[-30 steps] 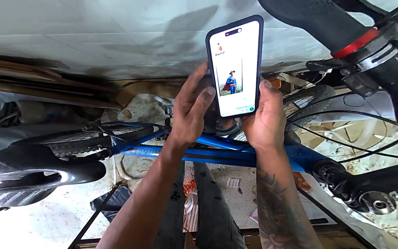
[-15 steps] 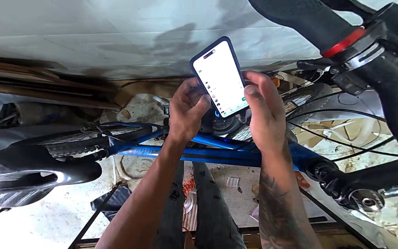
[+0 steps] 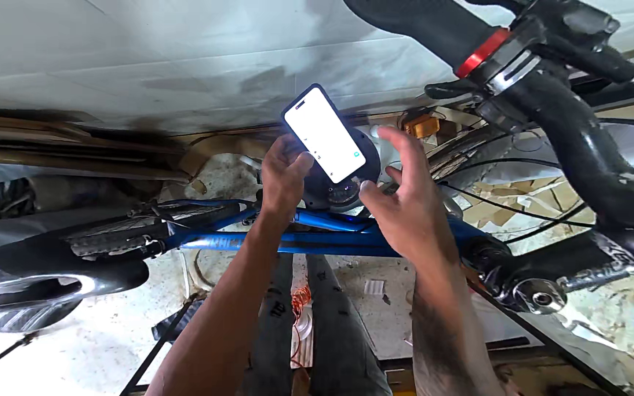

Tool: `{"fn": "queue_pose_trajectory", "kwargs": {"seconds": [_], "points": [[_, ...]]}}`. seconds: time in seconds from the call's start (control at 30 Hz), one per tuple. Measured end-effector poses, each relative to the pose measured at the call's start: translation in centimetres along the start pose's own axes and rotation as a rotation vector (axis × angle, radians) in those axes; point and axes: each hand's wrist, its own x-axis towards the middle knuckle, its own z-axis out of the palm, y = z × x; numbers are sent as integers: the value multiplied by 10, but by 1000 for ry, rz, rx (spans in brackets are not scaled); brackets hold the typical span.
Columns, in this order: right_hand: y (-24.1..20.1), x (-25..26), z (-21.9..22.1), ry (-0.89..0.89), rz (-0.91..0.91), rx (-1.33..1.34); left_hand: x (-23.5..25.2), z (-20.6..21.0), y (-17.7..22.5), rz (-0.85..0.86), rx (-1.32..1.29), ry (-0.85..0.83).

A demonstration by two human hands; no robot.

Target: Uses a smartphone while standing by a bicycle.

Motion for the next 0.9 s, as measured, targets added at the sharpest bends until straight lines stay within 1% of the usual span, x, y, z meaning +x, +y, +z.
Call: {"fn": "queue_pose_trajectory", "kwargs": {"seconds": [0.1, 0.23, 0.33, 0.4, 0.53, 0.7, 0.77, 0.9], "points": [[-10, -34, -8, -32, -45, -35, 7, 0, -20, -142, 93, 39], [-18, -100, -1, -40, -135, 95, 15, 8, -36, -267, 137, 89], [-11, -144, 13, -179, -111, 264, 21, 14, -40, -333, 234, 109], [-4, -164, 20, -249, -110, 357, 27, 13, -44, -356, 307, 79], [13, -185, 16, -254, -133, 456, 34, 14, -50, -389, 446, -24], [35, -190, -4, -180, -79, 459, 35, 20, -60, -359, 672, -200], [45, -194, -10, -147, -45, 460, 38, 21, -64, -342, 743, -228], [60, -204, -20, -130, -31, 477, 41, 20, -63, -284, 872, -210]]}}
